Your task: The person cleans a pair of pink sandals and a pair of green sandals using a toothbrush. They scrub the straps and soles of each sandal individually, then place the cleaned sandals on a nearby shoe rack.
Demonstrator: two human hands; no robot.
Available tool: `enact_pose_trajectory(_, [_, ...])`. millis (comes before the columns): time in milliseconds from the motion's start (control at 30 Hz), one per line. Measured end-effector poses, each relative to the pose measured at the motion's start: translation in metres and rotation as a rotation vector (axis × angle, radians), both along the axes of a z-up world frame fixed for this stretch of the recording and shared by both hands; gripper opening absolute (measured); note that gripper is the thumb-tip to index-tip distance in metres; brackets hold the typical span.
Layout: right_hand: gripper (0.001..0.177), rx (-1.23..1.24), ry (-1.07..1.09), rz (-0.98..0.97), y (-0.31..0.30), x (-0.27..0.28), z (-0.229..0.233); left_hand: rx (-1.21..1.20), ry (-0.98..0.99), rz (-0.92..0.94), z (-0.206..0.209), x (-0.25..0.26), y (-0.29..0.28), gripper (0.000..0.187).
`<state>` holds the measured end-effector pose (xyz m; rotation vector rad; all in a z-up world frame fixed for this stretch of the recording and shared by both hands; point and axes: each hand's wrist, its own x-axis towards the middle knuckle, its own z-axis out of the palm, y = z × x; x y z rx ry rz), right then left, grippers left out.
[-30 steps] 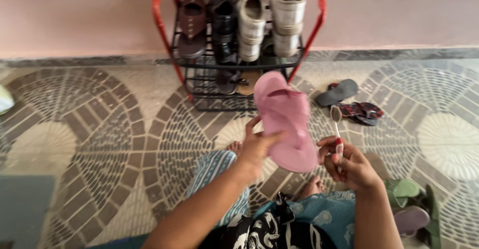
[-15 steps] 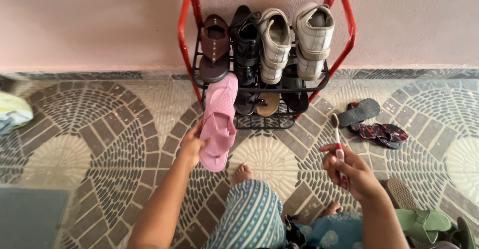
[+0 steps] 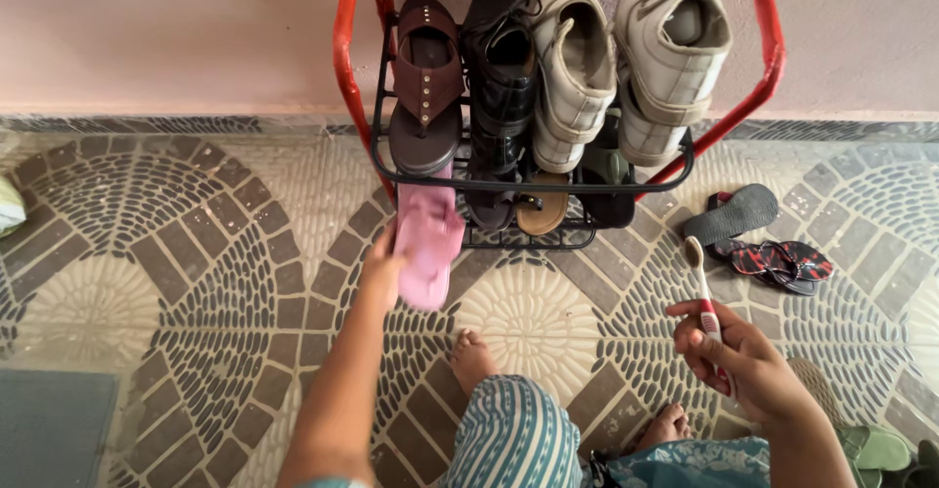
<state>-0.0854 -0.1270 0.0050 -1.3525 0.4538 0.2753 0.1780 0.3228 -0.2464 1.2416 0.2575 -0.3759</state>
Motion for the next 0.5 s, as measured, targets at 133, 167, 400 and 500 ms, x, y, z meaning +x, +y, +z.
enact_pose_trajectory(133, [0.045, -0.002, 0.062, -0.021, 0.0, 0.0, -0.005, 0.285, -0.116, 0.028, -0.02, 0.081, -0.045, 0.066])
enact_pose_trajectory(167, [0.045, -0.009, 0.071, -0.005, -0.001, -0.001, -0.007, 0.305, -0.107, 0.037, -0.025, 0.096, -0.056, 0.06])
enact_pose_trajectory(400, [0.046, -0.016, 0.096, 0.039, -0.014, 0.003, -0.016, 0.404, -0.186, 0.1, -0.041, 0.137, -0.066, 0.062])
enact_pose_trajectory(500, [0.045, -0.008, 0.077, 0.032, -0.015, 0.007, -0.014, 0.925, -0.564, 0.165, -0.042, 0.138, -0.063, 0.058])
